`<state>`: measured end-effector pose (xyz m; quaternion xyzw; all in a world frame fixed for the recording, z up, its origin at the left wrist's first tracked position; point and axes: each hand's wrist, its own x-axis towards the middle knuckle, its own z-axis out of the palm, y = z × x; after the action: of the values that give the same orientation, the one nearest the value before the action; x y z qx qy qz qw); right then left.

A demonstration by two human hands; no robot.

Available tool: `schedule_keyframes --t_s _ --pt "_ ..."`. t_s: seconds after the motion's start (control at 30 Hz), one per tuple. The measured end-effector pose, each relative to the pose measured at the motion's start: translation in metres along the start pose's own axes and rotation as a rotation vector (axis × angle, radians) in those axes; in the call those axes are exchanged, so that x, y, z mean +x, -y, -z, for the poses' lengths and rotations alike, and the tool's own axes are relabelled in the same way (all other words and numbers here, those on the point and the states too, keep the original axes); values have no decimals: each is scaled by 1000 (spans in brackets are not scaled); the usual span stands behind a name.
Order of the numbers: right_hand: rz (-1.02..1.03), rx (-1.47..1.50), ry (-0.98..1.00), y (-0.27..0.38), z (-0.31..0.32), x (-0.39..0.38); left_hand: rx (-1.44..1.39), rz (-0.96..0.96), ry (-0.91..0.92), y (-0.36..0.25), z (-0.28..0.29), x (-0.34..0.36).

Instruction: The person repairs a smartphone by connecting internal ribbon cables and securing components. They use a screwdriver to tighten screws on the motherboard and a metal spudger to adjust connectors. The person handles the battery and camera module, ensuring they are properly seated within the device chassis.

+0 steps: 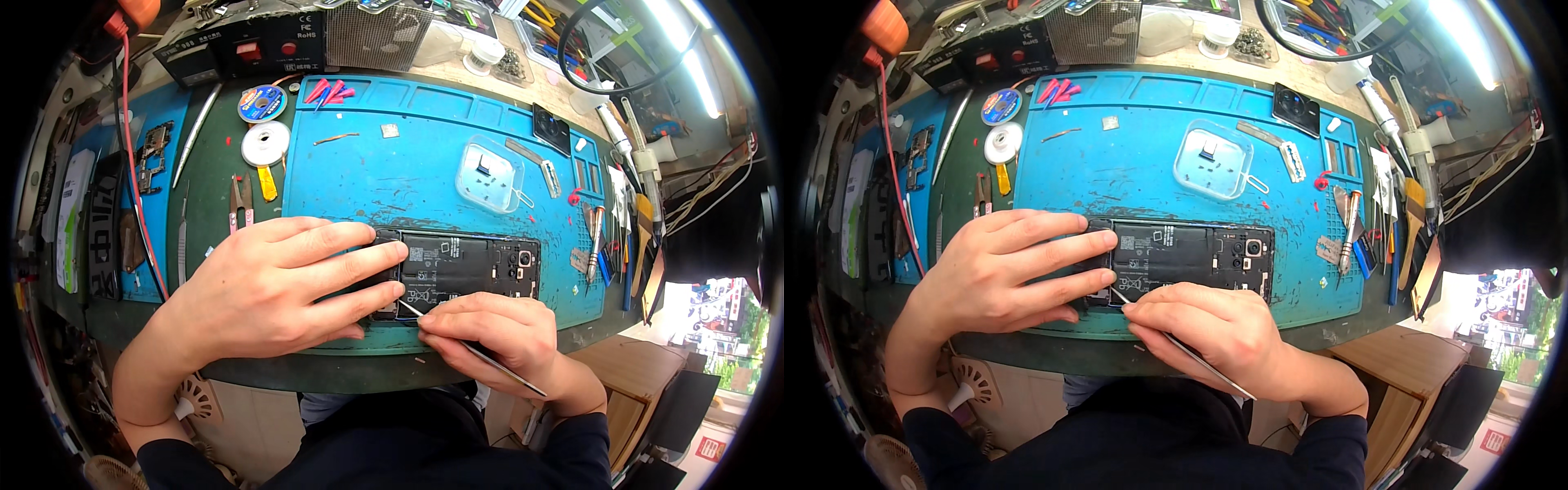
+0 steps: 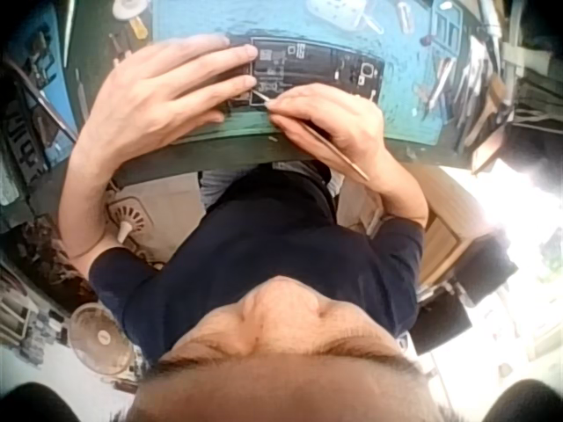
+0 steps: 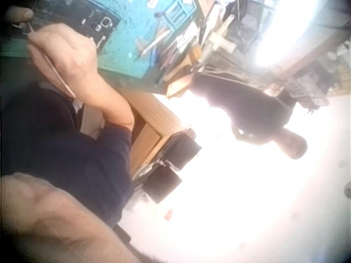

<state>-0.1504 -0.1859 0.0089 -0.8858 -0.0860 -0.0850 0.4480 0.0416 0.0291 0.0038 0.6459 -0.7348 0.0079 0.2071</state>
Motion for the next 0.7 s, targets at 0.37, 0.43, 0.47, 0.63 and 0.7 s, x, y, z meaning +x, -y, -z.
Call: schedule_keyframes --t_s 0.37,0.43,0.47,0.63,0.7 --pt "9 -22 -4 3 -1 1 22 -10 7 -1 0 0" --pt "6 -8 -12 1 -2 0 28 -25 11 0 1 0" --pt "0 6 -18 -1 -2 -1 31 -33 13 0 1 0" --pt "2 18 -27 -1 -2 -1 98 -49 5 -4 0 -1" --pt "-4 49 -24 -3 -1 -1 136 -50 11 -8 0 -2"
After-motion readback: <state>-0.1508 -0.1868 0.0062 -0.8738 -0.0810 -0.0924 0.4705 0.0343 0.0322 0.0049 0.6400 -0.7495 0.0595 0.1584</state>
